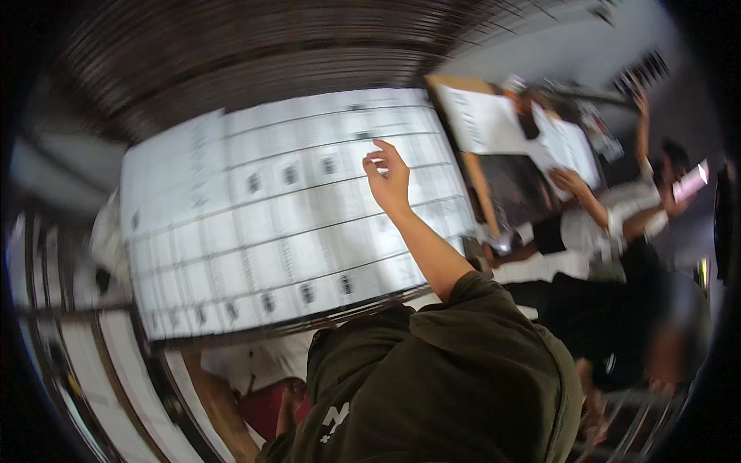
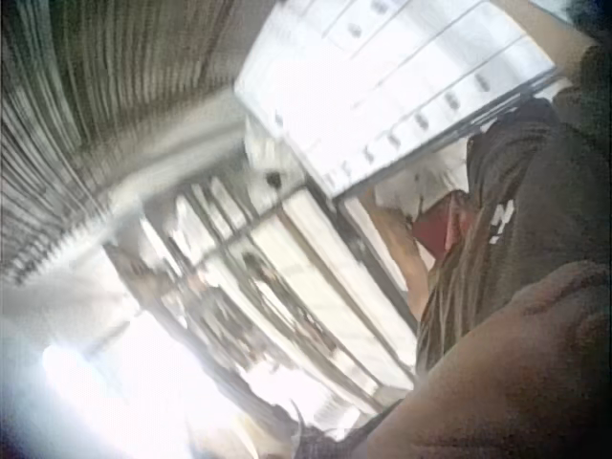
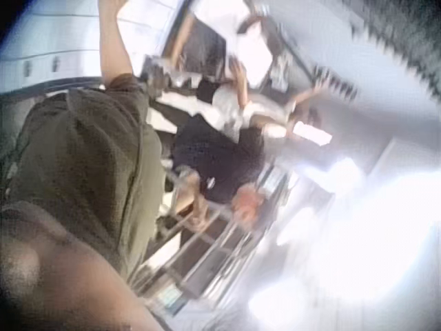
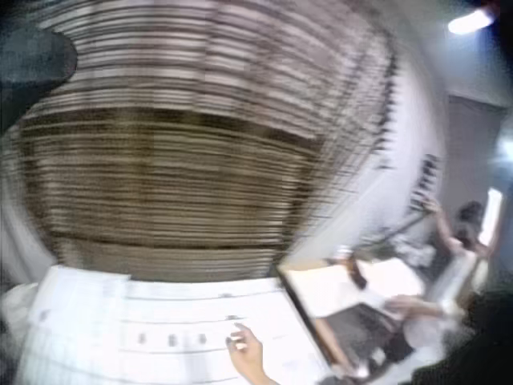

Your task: The person repeatedly picks up individual white sheets of paper from a table and places them onto a large stack on a metal rack. The action is performed one sheet at a time in a repetitive manner throughout the clip.

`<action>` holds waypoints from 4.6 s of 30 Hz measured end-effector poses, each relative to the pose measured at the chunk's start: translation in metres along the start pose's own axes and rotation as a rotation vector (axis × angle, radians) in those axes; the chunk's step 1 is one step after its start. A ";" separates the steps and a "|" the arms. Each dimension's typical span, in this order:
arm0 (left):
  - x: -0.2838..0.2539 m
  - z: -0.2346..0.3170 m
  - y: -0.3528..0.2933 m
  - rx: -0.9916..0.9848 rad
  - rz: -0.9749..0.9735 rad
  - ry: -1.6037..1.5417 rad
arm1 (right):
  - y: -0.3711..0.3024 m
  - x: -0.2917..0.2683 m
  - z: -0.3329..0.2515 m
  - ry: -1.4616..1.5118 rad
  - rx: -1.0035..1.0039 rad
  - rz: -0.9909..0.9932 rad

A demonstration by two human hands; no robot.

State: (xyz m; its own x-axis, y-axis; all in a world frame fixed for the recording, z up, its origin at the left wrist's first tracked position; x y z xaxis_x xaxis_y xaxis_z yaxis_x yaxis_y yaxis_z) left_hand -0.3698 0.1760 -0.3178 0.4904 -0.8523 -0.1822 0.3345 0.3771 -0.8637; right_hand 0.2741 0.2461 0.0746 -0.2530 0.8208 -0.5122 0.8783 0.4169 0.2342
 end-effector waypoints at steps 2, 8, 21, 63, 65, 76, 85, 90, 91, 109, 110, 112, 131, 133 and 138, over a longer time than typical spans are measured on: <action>0.004 0.012 0.003 -0.034 -0.019 0.025 | -0.004 -0.083 0.075 -0.040 0.041 0.262; 0.069 0.082 0.015 -0.033 -0.086 0.076 | -0.084 -0.308 0.354 0.340 0.968 1.085; 0.163 0.098 0.031 0.488 -0.169 0.532 | -0.160 -0.381 0.547 0.181 1.245 1.014; -0.198 -0.030 -0.088 -0.044 0.545 -0.104 | -0.093 0.174 -0.442 0.117 -0.847 -0.977; -0.157 -0.037 -0.069 -0.022 0.440 -0.018 | -0.033 0.193 -0.371 0.317 -0.642 -0.929; -0.013 -0.020 -0.188 -0.180 0.616 -0.328 | 0.036 0.276 -0.039 0.509 0.104 -0.700; 0.050 0.029 -0.250 -0.342 0.476 -0.199 | 0.038 0.301 -0.027 0.303 -0.014 -0.751; -0.001 0.081 -0.265 -0.350 0.534 -0.179 | 0.085 0.322 -0.019 0.168 -0.214 -0.539; -0.007 0.083 -0.262 -0.303 0.540 -0.166 | 0.084 0.326 -0.014 0.144 -0.247 -0.532; -0.189 0.124 -0.214 -0.021 0.355 -0.109 | 0.061 0.311 -0.028 -0.132 -0.251 -0.412; -0.207 0.145 -0.221 0.002 0.328 -0.054 | 0.060 0.299 -0.029 -0.196 -0.217 -0.412; -0.239 0.161 -0.202 0.104 0.314 0.071 | 0.062 0.276 -0.038 -0.262 -0.312 -0.336; 0.026 -0.018 0.051 -0.392 -0.072 -0.090 | -0.046 -0.252 0.295 0.250 0.505 0.464; 0.044 0.018 0.047 -0.287 0.038 -0.163 | -0.050 -0.285 0.345 0.349 0.631 0.514; 0.070 0.093 0.049 -0.111 0.126 -0.336 | -0.059 -0.329 0.423 0.644 0.797 0.499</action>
State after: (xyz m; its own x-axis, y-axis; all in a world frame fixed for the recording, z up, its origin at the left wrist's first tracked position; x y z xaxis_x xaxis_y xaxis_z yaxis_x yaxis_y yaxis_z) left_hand -0.2443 0.1683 -0.3289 0.7649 -0.6284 -0.1418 0.1743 0.4138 -0.8935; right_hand 0.4766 -0.2134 -0.1204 0.2378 0.9692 0.0637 0.8889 -0.1907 -0.4166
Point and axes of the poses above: each hand's wrist, its own y-axis towards the middle knuckle, its own x-axis out of the palm, z = x × y, the point moved 10 cm from there along y, towards the middle knuckle, and after that the axes turned 15 degrees about -y, right-handed, at the moved point
